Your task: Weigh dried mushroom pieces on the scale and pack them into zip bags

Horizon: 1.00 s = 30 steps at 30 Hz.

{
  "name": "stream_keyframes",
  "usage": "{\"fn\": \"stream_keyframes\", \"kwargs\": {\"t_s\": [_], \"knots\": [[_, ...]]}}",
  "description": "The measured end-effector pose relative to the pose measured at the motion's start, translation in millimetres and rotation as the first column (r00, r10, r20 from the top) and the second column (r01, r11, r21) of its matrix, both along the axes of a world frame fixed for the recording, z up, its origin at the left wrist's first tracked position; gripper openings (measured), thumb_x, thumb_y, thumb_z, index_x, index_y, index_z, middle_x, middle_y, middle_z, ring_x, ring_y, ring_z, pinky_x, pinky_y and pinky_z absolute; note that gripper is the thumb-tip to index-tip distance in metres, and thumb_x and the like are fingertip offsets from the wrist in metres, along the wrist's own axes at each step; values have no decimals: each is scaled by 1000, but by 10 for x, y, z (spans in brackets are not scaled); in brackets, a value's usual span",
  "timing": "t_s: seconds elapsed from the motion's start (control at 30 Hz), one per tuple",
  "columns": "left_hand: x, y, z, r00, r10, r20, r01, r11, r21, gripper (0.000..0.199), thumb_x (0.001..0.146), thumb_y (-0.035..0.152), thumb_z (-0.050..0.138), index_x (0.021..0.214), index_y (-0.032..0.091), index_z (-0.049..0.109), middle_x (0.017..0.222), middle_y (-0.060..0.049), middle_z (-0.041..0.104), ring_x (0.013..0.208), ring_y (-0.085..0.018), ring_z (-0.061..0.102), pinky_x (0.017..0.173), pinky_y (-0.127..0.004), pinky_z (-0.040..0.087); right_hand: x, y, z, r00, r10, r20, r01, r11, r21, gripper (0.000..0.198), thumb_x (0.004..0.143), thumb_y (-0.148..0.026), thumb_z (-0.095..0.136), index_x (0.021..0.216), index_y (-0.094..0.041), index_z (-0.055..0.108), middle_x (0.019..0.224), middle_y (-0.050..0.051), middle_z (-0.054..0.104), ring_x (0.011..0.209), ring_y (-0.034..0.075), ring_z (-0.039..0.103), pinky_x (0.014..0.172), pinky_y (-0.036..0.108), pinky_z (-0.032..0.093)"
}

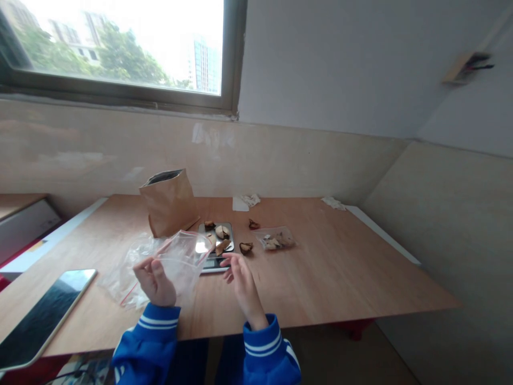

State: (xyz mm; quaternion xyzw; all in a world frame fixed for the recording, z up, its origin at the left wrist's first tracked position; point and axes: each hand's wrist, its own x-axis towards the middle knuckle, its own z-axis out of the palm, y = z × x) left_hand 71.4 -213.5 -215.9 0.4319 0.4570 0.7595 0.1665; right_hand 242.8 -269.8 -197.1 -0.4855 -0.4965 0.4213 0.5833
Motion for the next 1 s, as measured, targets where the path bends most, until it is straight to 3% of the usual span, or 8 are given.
{"fn": "stream_keyframes", "kwargs": {"t_s": [0.17,0.3,0.5,0.7,0.87,1.0], "knots": [[75,213,121,989,51,136,-58,997,48,18,91,37,40,94,20,39,92,-11,67,94,-22,65,86,-41,46,170,100,-345,957,-190,221,192,981,13,35,88,-48,45,100,-19,60,95,7,63,80,18,58,70,30,47],[81,219,62,989,113,99,-107,992,-59,18,91,37,40,94,20,41,93,-11,68,94,-22,65,84,-38,46,214,171,-564,895,-246,372,238,969,67,28,87,-39,46,103,-20,60,103,9,59,85,20,57,72,32,49],[74,148,0,997,66,-26,-69,989,-129,20,92,37,39,96,18,44,103,-15,68,99,-23,63,82,-37,46,166,493,-457,727,-305,615,194,951,242,38,85,-20,44,122,-21,52,123,11,50,116,24,45,99,42,37],[20,221,-186,982,124,-144,-130,991,-31,24,89,35,45,101,16,52,101,-14,69,96,-24,65,79,-39,51,145,807,-340,577,-278,768,139,960,243,35,82,-16,49,116,-21,56,122,10,53,110,25,48,94,42,38],[-3,226,-205,972,122,-203,-122,992,13,23,88,32,47,104,18,56,99,-11,69,96,-23,66,78,-38,53,208,792,-269,577,-236,782,161,971,175,13,80,-19,57,92,-20,61,99,7,65,100,27,52,88,42,38],[23,209,-148,976,108,-191,-99,994,56,22,90,31,44,104,18,54,105,-11,69,102,-22,64,80,-36,53,261,773,40,749,-232,621,157,972,173,13,80,-26,58,92,-20,58,89,4,66,85,22,60,80,37,44]]}}
